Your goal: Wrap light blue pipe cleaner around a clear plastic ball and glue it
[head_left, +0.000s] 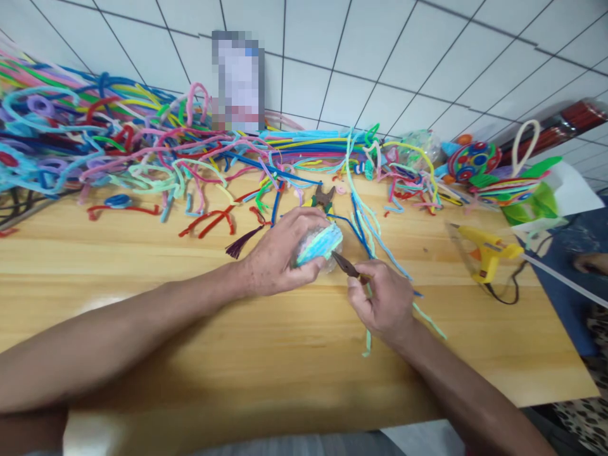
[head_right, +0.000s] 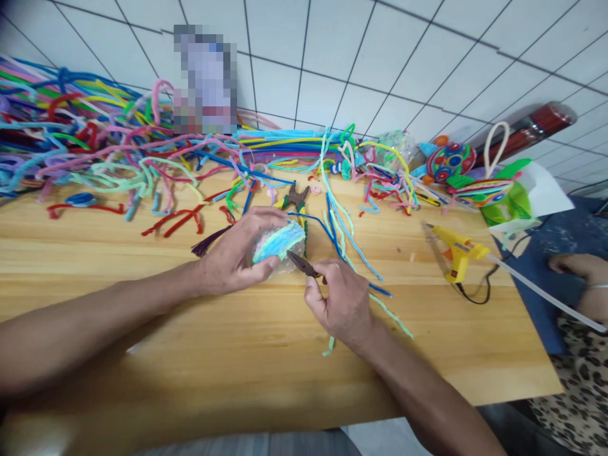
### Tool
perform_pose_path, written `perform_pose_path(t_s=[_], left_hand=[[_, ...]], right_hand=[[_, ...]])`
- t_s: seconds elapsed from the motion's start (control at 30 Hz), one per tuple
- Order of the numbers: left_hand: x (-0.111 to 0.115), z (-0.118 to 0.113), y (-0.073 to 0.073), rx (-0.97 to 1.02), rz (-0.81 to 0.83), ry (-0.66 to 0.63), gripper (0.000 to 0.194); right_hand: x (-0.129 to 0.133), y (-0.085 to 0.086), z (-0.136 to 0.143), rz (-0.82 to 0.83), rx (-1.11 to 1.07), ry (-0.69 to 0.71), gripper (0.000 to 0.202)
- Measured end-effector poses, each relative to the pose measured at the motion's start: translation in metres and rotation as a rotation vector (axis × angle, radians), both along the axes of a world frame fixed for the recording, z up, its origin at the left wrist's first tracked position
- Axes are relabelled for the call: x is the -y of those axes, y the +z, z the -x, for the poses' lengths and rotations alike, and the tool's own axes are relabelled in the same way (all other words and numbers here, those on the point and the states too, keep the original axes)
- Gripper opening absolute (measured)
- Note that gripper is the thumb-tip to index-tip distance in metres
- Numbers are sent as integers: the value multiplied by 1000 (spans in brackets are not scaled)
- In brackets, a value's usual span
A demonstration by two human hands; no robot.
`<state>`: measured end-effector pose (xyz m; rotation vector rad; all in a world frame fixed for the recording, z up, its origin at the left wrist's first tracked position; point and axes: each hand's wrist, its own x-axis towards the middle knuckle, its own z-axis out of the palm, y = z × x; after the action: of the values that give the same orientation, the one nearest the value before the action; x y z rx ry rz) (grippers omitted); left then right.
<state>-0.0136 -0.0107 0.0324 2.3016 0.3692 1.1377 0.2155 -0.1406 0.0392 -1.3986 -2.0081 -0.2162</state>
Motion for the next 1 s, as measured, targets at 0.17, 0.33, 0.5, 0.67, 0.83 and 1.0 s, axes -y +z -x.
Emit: perform_pose_path(t_s=[0.17,0.33,0.5,0.67,0.83,1.0], left_hand=[[1,2,0,-23,17,10,52],[3,3,5,-46,79,27,46],[3,2,9,-30,90,38,40],[1,3,7,-26,94,23,43],[0,4,5,-28,105,20,42],[-3,6,1,-49,95,1,47]], right_hand=[[2,-2,0,73,24,-38,15],[-1,1,4,42,13,9,14],[-3,4,8,50,0,28,9],[-1,4,3,79,-86,6,11],[-3,4,7,57,-31,20,10],[-1,8,-3,169,-157,-91,12]])
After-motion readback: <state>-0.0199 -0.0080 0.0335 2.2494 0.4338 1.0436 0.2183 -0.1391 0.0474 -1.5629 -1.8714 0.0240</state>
